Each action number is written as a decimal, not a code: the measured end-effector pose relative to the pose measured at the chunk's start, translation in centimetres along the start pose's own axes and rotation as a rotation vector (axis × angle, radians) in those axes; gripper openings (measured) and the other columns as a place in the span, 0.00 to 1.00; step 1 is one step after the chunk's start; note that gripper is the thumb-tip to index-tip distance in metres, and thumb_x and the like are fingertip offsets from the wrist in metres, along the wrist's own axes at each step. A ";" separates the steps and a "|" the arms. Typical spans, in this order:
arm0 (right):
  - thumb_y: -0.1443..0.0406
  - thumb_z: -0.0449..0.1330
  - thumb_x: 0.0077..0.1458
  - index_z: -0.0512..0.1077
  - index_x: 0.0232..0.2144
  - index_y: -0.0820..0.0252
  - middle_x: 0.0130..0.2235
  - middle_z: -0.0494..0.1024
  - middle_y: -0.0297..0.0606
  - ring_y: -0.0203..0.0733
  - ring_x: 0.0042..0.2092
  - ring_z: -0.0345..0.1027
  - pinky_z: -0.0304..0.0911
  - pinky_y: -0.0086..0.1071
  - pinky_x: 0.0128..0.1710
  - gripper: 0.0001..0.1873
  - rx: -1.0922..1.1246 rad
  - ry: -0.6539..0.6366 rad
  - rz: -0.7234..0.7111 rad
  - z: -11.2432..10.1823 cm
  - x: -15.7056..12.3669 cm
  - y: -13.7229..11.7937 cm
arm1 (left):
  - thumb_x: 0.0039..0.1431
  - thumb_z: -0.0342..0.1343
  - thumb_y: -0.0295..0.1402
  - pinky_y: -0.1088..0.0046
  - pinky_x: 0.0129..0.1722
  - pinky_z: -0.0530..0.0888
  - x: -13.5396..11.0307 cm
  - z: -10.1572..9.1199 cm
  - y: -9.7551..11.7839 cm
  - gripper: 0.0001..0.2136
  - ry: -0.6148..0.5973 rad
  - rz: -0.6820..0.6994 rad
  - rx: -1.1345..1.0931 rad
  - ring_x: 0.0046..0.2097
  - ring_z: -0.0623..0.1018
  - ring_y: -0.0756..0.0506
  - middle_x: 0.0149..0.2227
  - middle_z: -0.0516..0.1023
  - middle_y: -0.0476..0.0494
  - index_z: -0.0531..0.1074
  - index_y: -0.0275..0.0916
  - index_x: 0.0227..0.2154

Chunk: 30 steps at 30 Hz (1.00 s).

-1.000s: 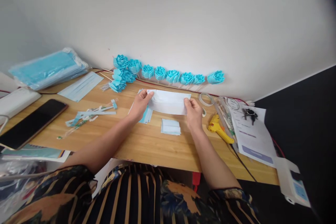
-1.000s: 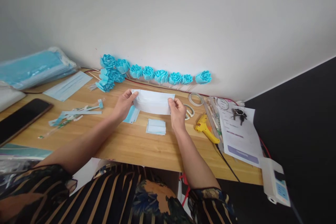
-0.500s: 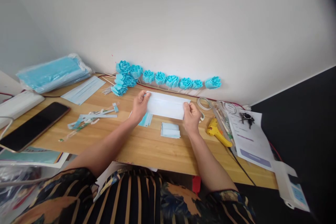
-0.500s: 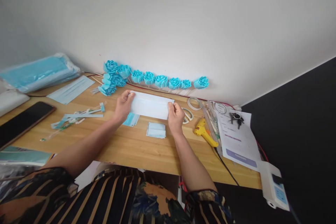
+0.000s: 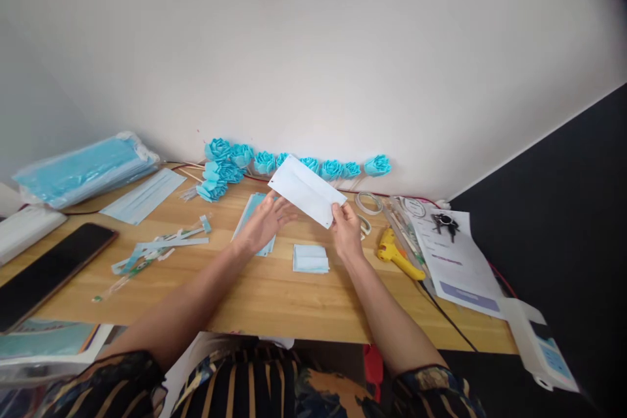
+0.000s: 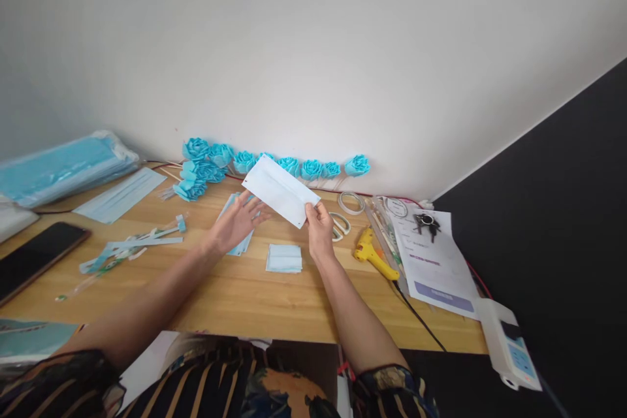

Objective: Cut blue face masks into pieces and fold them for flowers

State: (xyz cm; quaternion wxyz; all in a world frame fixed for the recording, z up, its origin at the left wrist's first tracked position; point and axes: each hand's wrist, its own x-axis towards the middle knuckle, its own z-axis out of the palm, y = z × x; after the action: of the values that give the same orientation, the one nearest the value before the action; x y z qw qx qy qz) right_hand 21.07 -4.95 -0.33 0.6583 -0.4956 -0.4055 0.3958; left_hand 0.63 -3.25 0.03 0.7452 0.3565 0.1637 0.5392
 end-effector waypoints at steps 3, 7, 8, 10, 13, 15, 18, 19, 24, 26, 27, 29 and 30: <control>0.49 0.69 0.48 0.76 0.43 0.55 0.39 0.83 0.38 0.45 0.39 0.74 0.71 0.37 0.40 0.24 0.014 -0.155 0.053 0.7 -0.8 0.1 | 0.53 0.70 0.48 0.59 0.57 0.74 0.0 0.1 -0.7 0.26 0.054 -0.031 0.018 0.60 0.75 0.38 0.55 0.79 0.39 0.75 0.43 0.51; 0.48 0.72 0.44 0.80 0.39 0.56 0.29 0.81 0.35 0.47 0.34 0.75 0.72 0.41 0.39 0.23 -0.146 -0.372 0.114 1.0 -1.8 0.3 | 0.47 0.73 0.41 0.59 0.55 0.75 0.5 -0.2 -0.7 0.24 0.272 0.029 0.023 0.54 0.79 0.38 0.48 0.83 0.39 0.76 0.38 0.46; 0.46 0.72 0.44 0.81 0.38 0.56 0.30 0.82 0.36 0.48 0.34 0.75 0.72 0.42 0.40 0.25 -0.162 -0.446 0.135 0.9 -1.8 0.3 | 0.46 0.73 0.40 0.60 0.54 0.75 0.5 -0.2 -0.5 0.23 0.313 0.044 0.025 0.52 0.81 0.38 0.46 0.84 0.39 0.76 0.38 0.44; 0.40 0.68 0.47 0.82 0.42 0.56 0.35 0.84 0.40 0.49 0.38 0.78 0.72 0.43 0.43 0.30 -0.134 -0.545 0.154 0.3 -1.5 0.2 | 0.44 0.74 0.40 0.64 0.49 0.77 0.5 -0.2 -0.1 0.24 0.355 0.056 0.055 0.46 0.82 0.40 0.42 0.85 0.41 0.76 0.37 0.43; 0.34 0.58 0.53 0.80 0.50 0.54 0.41 0.85 0.42 0.48 0.42 0.79 0.71 0.43 0.48 0.38 -0.025 -0.508 0.138 -0.7 -0.5 -0.1 | 0.41 0.75 0.43 0.68 0.39 0.76 0.1 0.2 0.6 0.25 0.320 0.008 0.170 0.38 0.82 0.42 0.38 0.85 0.43 0.77 0.37 0.42; 0.33 0.56 0.53 0.80 0.49 0.53 0.42 0.85 0.42 0.47 0.43 0.78 0.71 0.41 0.48 0.38 0.039 -0.471 0.141 -1.2 0.2 -0.2 | 0.40 0.76 0.44 0.70 0.34 0.74 -0.3 0.4 0.8 0.25 0.250 -0.077 0.260 0.33 0.81 0.44 0.35 0.84 0.44 0.78 0.37 0.40; 0.31 0.57 0.51 0.81 0.45 0.53 0.41 0.84 0.42 0.48 0.42 0.78 0.72 0.40 0.43 0.38 0.095 -0.475 0.162 -1.4 0.7 -0.3 | 0.39 0.76 0.45 0.72 0.29 0.71 -0.7 0.7 0.9 0.24 0.162 -0.204 0.347 0.28 0.78 0.46 0.31 0.83 0.45 0.79 0.37 0.37; 0.31 0.57 0.50 0.81 0.43 0.53 0.40 0.84 0.42 0.48 0.41 0.77 0.72 0.40 0.41 0.38 0.105 -0.482 0.168 -1.3 0.6 -0.3 | 0.39 0.76 0.45 0.72 0.29 0.71 -0.8 0.7 0.8 0.24 0.140 -0.236 0.367 0.28 0.77 0.46 0.30 0.83 0.45 0.80 0.37 0.37; 0.40 0.66 0.48 0.81 0.36 0.54 0.35 0.82 0.37 0.46 0.38 0.74 0.68 0.37 0.38 0.27 -0.002 -0.469 0.117 -1.0 -0.1 -1.1 | 0.42 0.74 0.47 0.72 0.28 0.70 -1.2 0.6 0.6 0.21 0.009 -0.340 0.525 0.28 0.77 0.45 0.31 0.83 0.43 0.82 0.37 0.35; 0.46 0.70 0.47 0.80 0.31 0.56 0.30 0.79 0.33 0.41 0.34 0.70 0.64 0.33 0.34 0.20 -0.138 -0.441 0.064 -1.1 -0.2 -1.6 | 0.42 0.74 0.47 0.73 0.27 0.69 -1.2 0.5 0.6 0.20 -0.033 -0.357 0.585 0.28 0.76 0.45 0.31 0.82 0.43 0.83 0.38 0.34; 0.48 0.70 0.46 0.78 0.28 0.56 0.28 0.77 0.31 0.39 0.31 0.67 0.62 0.31 0.32 0.19 -0.186 -0.410 0.040 -1.2 -0.2 -1.8 | 0.42 0.73 0.47 0.73 0.27 0.68 -1.1 0.5 0.6 0.20 -0.053 -0.362 0.609 0.28 0.76 0.46 0.31 0.82 0.44 0.83 0.38 0.34; 0.50 0.69 0.47 0.76 0.27 0.57 0.25 0.73 0.29 0.36 0.29 0.63 0.58 0.30 0.30 0.17 -0.202 -0.309 0.013 -1.4 0.1 -2.1 | 0.42 0.74 0.48 0.73 0.26 0.67 -0.9 0.4 0.8 0.20 -0.083 -0.358 0.641 0.27 0.75 0.46 0.30 0.82 0.44 0.84 0.38 0.33; 0.50 0.68 0.47 0.75 0.27 0.57 0.25 0.72 0.28 0.36 0.28 0.62 0.58 0.30 0.30 0.17 -0.175 -0.244 0.010 -1.5 0.4 -2.1 | 0.41 0.74 0.47 0.73 0.26 0.67 -0.8 0.3 0.9 0.20 -0.076 -0.342 0.646 0.28 0.75 0.46 0.30 0.82 0.44 0.83 0.37 0.31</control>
State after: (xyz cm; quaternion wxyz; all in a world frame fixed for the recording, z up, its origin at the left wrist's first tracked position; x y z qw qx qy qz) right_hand 22.87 -5.52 1.52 0.5563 -0.5014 -0.5129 0.4196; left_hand -0.05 -3.94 0.74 0.6793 0.5606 0.3548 0.3135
